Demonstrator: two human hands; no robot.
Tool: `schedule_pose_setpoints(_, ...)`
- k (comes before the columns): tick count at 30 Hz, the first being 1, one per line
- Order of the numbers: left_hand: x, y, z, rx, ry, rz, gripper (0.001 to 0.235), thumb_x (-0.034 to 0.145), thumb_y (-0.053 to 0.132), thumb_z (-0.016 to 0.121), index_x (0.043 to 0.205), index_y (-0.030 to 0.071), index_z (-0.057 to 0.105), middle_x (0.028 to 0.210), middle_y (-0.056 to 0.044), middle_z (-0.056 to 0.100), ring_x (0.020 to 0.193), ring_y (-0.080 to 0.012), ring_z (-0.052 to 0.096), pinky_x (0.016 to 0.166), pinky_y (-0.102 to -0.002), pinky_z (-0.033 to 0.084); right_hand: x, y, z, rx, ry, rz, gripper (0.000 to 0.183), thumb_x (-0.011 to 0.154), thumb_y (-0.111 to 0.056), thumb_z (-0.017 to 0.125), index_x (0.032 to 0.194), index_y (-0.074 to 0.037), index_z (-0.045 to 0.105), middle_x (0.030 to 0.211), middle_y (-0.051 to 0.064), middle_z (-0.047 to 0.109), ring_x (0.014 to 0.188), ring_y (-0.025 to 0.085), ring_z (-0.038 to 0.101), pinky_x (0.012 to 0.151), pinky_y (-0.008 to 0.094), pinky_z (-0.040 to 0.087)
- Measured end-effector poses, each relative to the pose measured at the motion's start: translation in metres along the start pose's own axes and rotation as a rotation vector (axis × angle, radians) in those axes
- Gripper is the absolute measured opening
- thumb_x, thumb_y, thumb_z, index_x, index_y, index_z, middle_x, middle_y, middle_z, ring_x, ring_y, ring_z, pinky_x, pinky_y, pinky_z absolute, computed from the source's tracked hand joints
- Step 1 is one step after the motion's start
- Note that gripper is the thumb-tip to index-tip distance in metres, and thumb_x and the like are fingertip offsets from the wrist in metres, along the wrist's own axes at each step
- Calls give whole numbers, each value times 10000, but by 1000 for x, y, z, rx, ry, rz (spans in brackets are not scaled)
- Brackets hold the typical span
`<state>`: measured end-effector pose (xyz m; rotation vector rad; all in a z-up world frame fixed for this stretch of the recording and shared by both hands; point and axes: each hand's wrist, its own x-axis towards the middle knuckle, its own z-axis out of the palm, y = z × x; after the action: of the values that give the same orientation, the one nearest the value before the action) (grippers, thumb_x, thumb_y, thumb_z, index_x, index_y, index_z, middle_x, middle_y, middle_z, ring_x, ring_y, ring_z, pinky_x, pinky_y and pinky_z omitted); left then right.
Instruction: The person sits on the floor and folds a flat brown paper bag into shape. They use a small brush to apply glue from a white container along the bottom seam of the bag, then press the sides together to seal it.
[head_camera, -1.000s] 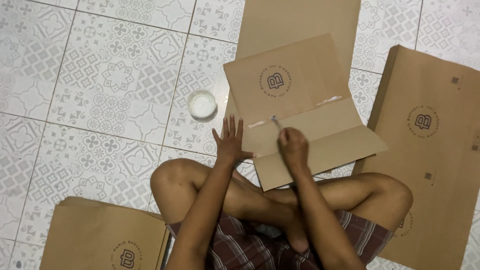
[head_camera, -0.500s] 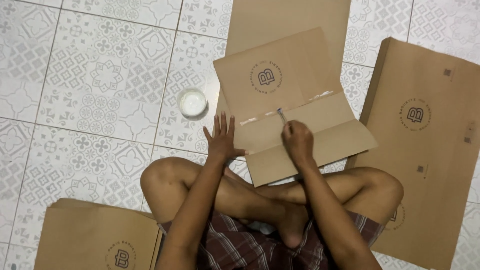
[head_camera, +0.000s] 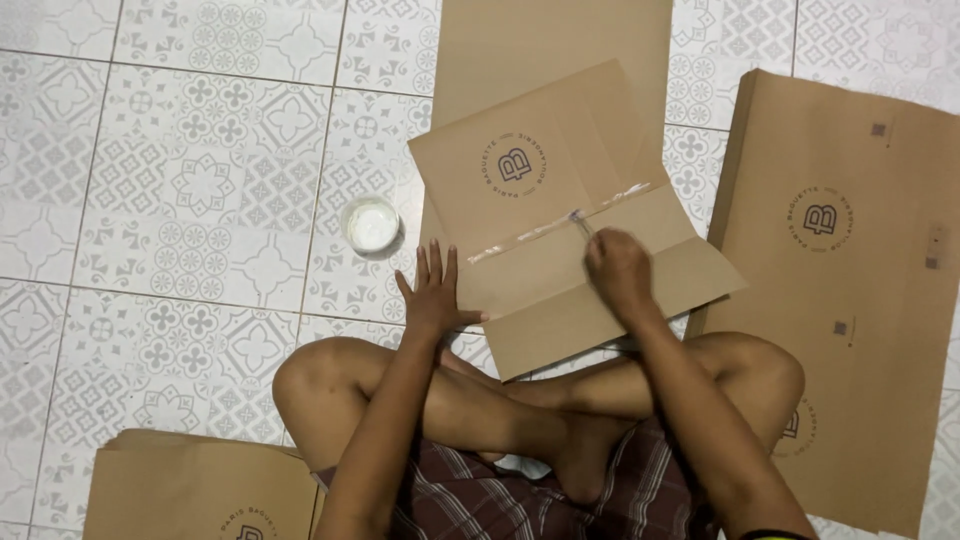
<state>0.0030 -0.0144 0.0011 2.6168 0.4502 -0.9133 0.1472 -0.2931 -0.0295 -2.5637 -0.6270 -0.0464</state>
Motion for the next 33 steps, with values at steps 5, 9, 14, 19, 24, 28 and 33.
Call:
schedule_pose_setpoints(5,0,0,-1,8,3,-6,1310,748,730,719,1649,197,-68,1714,-128,-139,1571,-326,-159,1153,-735,-99,17,52,-36,122,107,147,123,1021,-63,629,946,9,695,771,206,657,784,407,678,665,474,518)
schedule_pose_setpoints(9,-1,2,-2,15,-11,-13,1322,735,749,715,1650,202,-67,1712,-123,-149,1569,-328,-166,1160,-725,-100,24,106,-35,95,204,126,88,1027,-27,675,998,40,723,803,229,690,780,384,701,655,422,544)
schedule_pose_setpoints(14,2,0,1,-3,4,-11,1334,725,753,725,1649,216,-72,1713,-116,-149,1569,-321,-171,1151,-720,-131,17,87,-17,84,155,94,118,1020,-55,661,974,34,724,785,240,682,772,411,693,652,473,557)
schedule_pose_setpoints(19,1,3,-3,-22,-12,-17,1325,738,742,725,1650,209,-75,1712,-116,-163,1565,-320,-189,1149,-720,-138,12,60,-15,90,23,40,177,1028,-133,651,960,4,739,738,174,690,718,318,701,633,384,566)
schedule_pose_setpoints(24,3,0,3,-2,-5,-17,1346,710,794,703,1648,215,-70,1713,-110,-156,1567,-313,-181,1157,-719,-131,3,64,-6,-14,131,0,115,996,-63,658,947,21,721,737,213,667,719,390,690,634,453,565)
schedule_pose_setpoints(28,6,0,4,13,10,-19,1349,711,799,701,1649,212,-70,1714,-113,-148,1569,-314,-173,1148,-721,-140,1,31,-9,50,36,-66,145,995,-114,648,925,-16,728,707,154,671,693,312,691,627,377,567)
schedule_pose_setpoints(33,3,3,1,48,-2,-30,1335,716,808,679,1649,209,-65,1716,-113,-140,1573,-316,-156,1164,-723,-104,6,53,-8,42,137,42,128,1002,-40,622,938,34,704,736,206,653,715,379,681,629,441,549)
